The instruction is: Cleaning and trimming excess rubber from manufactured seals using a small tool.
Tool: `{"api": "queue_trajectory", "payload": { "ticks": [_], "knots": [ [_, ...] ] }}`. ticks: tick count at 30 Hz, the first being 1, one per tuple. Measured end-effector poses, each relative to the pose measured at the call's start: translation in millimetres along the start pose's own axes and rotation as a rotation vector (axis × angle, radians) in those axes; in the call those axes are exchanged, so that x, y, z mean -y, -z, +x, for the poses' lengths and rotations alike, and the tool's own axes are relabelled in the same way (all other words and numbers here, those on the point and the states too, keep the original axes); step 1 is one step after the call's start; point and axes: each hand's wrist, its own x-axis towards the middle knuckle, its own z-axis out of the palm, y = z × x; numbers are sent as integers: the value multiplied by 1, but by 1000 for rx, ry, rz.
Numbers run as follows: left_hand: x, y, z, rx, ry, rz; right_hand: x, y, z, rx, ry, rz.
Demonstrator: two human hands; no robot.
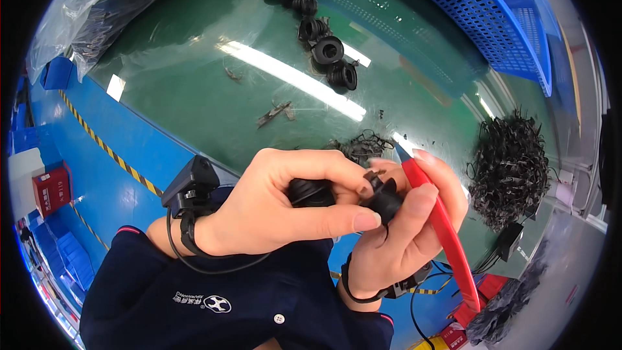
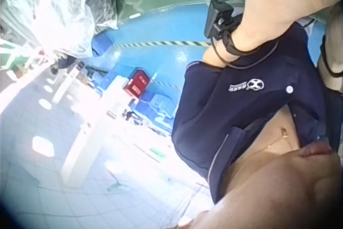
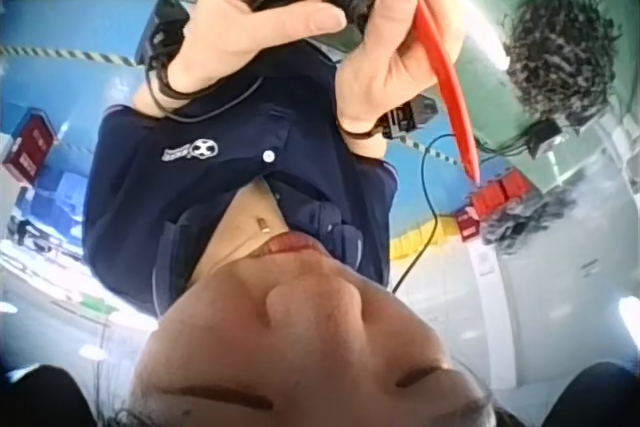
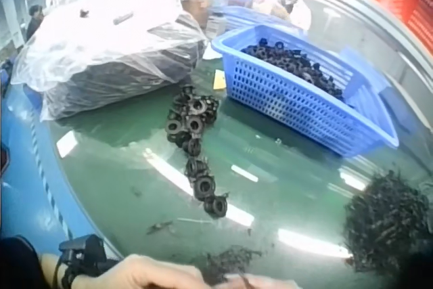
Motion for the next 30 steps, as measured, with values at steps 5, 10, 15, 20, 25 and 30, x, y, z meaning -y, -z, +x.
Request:
{"api": "queue_trajectory", "payload": {
  "ticks": [5, 10, 15, 20, 25, 30],
  "knots": [
    [4, -1, 1, -192, -298, 499, -2, 2, 4, -40, 27, -131],
    [3, 1, 0, -162, -696, 960, -2, 6, 12, 96, 16, -111],
    [0, 6, -1, -105, -657, 1115, 6, 1, 10, 108, -323, -51],
    [-8, 6, 5, -109, -464, 954, -4, 16, 17, -1, -46, -496],
    [-11, 12, 8, -77, -499, 819, 6, 37, 9, 240, 93, -129],
    [-16, 13, 8, -40, -412, 750, 2, 33, 2, 427, 103, -149]
  ]
}}
